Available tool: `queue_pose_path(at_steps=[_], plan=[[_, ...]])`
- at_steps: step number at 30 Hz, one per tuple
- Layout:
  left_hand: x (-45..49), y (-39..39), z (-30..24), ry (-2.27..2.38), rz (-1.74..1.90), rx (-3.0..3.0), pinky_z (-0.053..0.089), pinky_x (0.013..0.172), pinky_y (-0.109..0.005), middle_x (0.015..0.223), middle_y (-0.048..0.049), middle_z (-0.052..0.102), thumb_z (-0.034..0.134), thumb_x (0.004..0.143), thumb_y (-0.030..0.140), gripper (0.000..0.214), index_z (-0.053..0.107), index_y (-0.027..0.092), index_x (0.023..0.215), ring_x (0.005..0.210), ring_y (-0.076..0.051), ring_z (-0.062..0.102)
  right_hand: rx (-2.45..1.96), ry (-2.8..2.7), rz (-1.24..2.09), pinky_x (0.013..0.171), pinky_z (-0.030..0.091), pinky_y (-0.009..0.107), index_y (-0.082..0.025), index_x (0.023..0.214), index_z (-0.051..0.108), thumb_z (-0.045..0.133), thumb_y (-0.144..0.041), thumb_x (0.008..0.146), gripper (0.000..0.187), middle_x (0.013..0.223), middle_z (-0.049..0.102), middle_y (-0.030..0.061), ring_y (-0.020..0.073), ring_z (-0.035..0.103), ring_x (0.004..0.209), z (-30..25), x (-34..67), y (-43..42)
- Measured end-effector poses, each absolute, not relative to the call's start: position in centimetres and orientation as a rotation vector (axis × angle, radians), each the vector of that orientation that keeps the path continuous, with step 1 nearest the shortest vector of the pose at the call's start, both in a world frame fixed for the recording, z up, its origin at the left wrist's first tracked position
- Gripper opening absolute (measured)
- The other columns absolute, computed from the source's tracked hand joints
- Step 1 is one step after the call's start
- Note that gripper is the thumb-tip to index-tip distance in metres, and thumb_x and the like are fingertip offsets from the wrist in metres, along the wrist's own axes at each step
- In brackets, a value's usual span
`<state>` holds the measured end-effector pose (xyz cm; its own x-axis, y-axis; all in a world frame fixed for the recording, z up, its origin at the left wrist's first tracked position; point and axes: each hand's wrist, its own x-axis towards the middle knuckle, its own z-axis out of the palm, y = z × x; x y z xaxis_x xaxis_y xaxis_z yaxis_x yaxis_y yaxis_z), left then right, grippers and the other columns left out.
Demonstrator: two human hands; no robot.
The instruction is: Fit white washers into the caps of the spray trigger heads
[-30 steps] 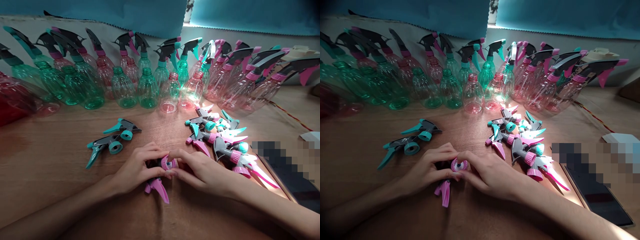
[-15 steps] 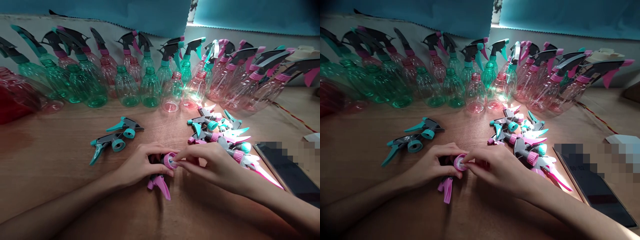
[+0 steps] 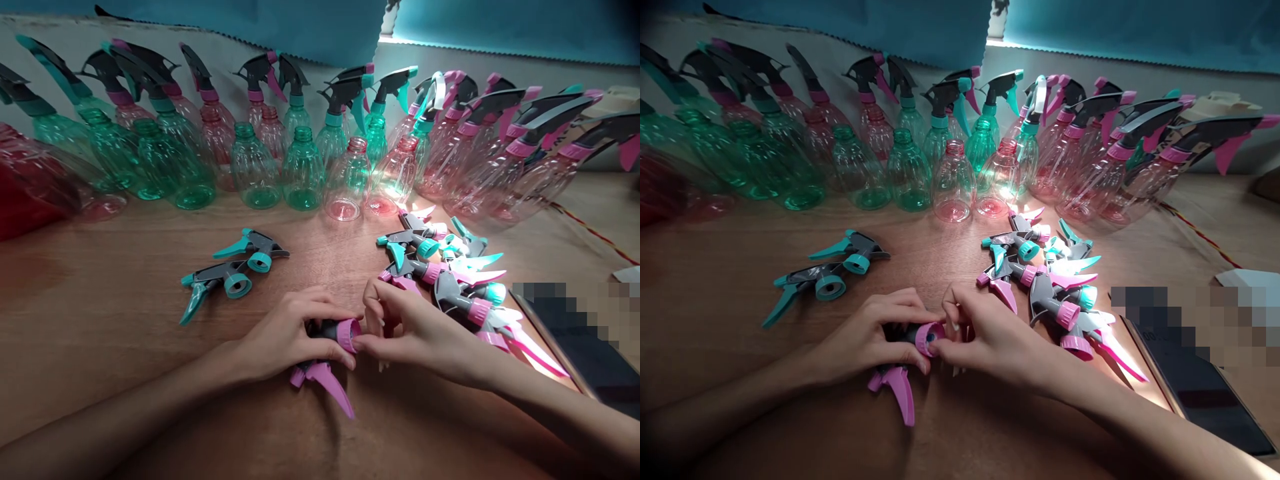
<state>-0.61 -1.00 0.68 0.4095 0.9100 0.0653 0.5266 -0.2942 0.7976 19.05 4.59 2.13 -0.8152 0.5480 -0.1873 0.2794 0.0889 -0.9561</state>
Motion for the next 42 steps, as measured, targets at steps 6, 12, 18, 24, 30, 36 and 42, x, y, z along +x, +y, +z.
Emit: queue_pose_path(at_steps=[6, 12, 18, 24, 30, 36, 42], plan=[[-0.5, -1.2, 0.8, 1.280, 0.766, 1.947, 0.041, 0.063, -0.022, 0.076, 0.0019, 0.058, 0.080, 0.066, 0.026, 0.035, 0.071, 0.023, 0.100, 0.073, -0.013, 0.054, -0.802, -1.850, 1.974, 0.048, 0.038, 0.021, -0.024, 0.070, 0.028, 0.061, -0.017, 0.078, 0.034, 0.061, 0.048, -0.0087, 0.0079, 0.051, 0.052, 1.2, 18.6, 4.3], [-0.6, -1.4, 0.7, 1.274, 0.800, 2.046, 0.042, 0.064, -0.022, 0.077, 0.0009, 0.059, 0.078, 0.068, 0.027, 0.031, 0.071, 0.021, 0.098, 0.075, -0.014, 0.054, -0.840, -1.892, 1.872, 0.050, 0.034, 0.022, -0.023, 0.070, 0.029, 0.061, -0.019, 0.077, 0.033, 0.060, 0.046, -0.0085, 0.0078, 0.044, 0.054, 1.2, 18.4, 4.0], [-0.5, -1.4, 0.6, 1.212, 0.838, 2.141, 0.042, 0.065, -0.023, 0.078, -0.0005, 0.060, 0.075, 0.072, 0.025, 0.024, 0.069, 0.017, 0.094, 0.075, -0.014, 0.052, -0.837, -1.947, 1.871, 0.048, 0.031, 0.021, -0.024, 0.070, 0.027, 0.057, -0.011, 0.074, 0.032, 0.059, 0.042, -0.0094, 0.0073, 0.038, 0.053, 1.8, 18.6, 3.6], [-0.4, -1.5, 0.7, 1.200, 0.849, 2.201, 0.041, 0.064, -0.023, 0.079, -0.0012, 0.059, 0.072, 0.076, 0.024, 0.023, 0.068, 0.016, 0.097, 0.075, -0.014, 0.050, -0.809, -1.981, 1.819, 0.050, 0.032, 0.021, -0.023, 0.071, 0.028, 0.056, -0.006, 0.070, 0.033, 0.061, 0.042, -0.0093, 0.0070, 0.037, 0.056, 1.7, 18.5, 3.4], [-0.4, -1.7, 0.3, 1.217, 0.956, 2.298, 0.042, 0.064, -0.024, 0.079, -0.0040, 0.059, 0.070, 0.078, 0.025, 0.030, 0.066, 0.009, 0.103, 0.073, -0.015, 0.049, -0.807, -1.866, 1.888, 0.050, 0.029, 0.023, -0.024, 0.071, 0.027, 0.056, -0.007, 0.072, 0.034, 0.061, 0.041, -0.0094, 0.0075, 0.038, 0.056, 0.9, 18.0, 3.7], [-0.3, -1.8, -0.1, 1.249, 0.921, 2.375, 0.042, 0.065, -0.026, 0.078, -0.0043, 0.059, 0.066, 0.081, 0.026, 0.027, 0.065, 0.009, 0.102, 0.073, -0.016, 0.047, -0.849, -1.823, 1.881, 0.050, 0.028, 0.024, -0.024, 0.069, 0.027, 0.054, -0.007, 0.072, 0.032, 0.061, 0.039, -0.0094, 0.0072, 0.034, 0.054, 0.5, 18.0, 3.5], [-0.3, -1.9, -0.3, 1.288, 0.887, 2.400, 0.043, 0.067, -0.026, 0.080, -0.0047, 0.059, 0.064, 0.083, 0.026, 0.025, 0.064, 0.009, 0.102, 0.076, -0.017, 0.048, -0.917, -1.943, 1.719, 0.049, 0.028, 0.023, -0.023, 0.068, 0.029, 0.050, -0.008, 0.070, 0.027, 0.062, 0.038, -0.0082, 0.0073, 0.034, 0.054, 0.4, 17.6, 3.5]])
